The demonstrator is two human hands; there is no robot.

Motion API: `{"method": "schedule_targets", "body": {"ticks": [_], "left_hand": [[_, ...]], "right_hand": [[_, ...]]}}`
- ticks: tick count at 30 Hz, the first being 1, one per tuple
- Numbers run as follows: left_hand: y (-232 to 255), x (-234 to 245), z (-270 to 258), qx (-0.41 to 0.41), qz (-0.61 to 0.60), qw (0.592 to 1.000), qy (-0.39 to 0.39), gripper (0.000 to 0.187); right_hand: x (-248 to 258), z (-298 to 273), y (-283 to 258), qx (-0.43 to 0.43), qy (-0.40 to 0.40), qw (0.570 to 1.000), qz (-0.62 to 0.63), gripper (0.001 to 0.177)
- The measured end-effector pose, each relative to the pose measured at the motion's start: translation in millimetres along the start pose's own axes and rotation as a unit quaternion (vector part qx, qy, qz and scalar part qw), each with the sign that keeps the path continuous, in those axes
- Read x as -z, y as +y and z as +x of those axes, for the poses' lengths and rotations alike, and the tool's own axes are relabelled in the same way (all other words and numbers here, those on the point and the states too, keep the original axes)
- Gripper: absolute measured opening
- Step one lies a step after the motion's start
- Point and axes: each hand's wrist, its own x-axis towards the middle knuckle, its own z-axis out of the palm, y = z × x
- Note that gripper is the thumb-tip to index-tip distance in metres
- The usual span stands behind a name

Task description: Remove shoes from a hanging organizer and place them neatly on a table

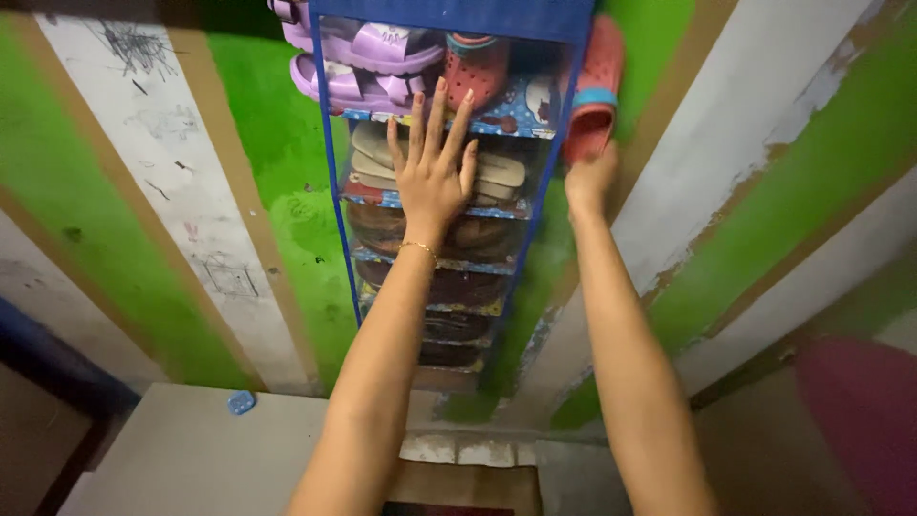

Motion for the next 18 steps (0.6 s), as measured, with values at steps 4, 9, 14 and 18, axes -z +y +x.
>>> {"method": "schedule_targets", "body": {"ticks": [4,9,14,18], "left_hand": [[1,0,1,0.009,-0.004,1.000,-0.011,0.049],[1,-1,-13,-0.001,-0.018,1.000,-0.016,0.049],[22,15,-61,0.048,-0.222,0.974,-0.008,0.049],[37,47,-109,0.122,-0.485,0.856,-0.132,0.057]], "right_hand": [[-17,40,113,0.174,0.046,0.984,0.000,0.027],[43,-48,100,0.082,-0.061,0.992,0.081,0.030],[22,-101,173,0.134,-0.036,0.969,0.204,0.040],[37,-169,150,0.060,-0.154,0.956,0.242,0.046]]}}
